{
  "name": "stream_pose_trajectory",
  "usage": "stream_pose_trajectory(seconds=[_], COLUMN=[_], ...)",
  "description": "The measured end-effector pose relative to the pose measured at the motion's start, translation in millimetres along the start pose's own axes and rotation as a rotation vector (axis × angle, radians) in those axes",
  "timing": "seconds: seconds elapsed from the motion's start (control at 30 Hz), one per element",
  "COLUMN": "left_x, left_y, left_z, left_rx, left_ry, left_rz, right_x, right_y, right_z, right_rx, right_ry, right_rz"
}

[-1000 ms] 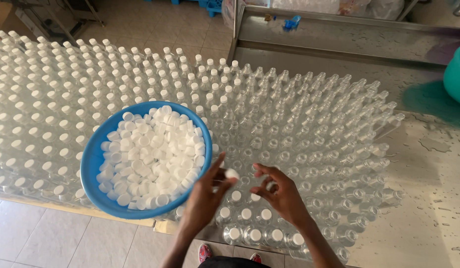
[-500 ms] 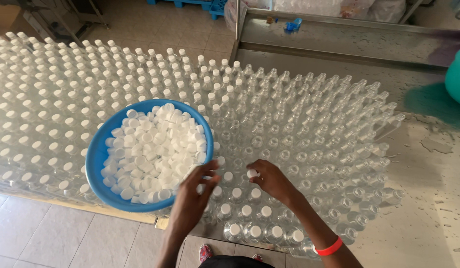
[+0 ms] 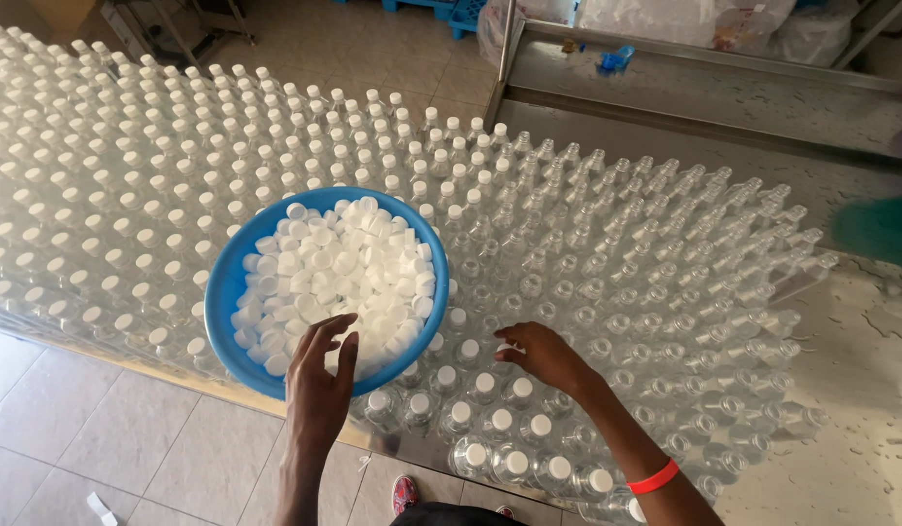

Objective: The person picks white bottle caps from a blue basin and screws them onto clear plastic bottles arranged in rows on a metal table. The person works methodically across the rows, capping each bottle by hand.

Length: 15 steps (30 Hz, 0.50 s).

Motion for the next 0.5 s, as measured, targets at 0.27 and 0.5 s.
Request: stream_pose_trajectory(seconds=[0.27,0.5], left_x=[-20,-43], left_y=[8,45], left_z=[-8,0], left_rx=[-0.075,-0.365], left_ry=[-0.175,-0.029], left_rz=[-0.282,-0.354], right_x=[-16,-30], right_y=[3,-1], right_z=[18,13], right_rx=[-0.048,-0.211], right_ry=[0.178,0.162], right_rz=[-0.166,-0.144])
Point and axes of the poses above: each hand's wrist, its own x-axis away from the middle knuckle, its own y-axis out of the palm, z = x × y, the point moved 8 cm from there along -x, towards the middle knuckle, and after that the axes turned 9 degrees about -y, right-handed, at the moved point
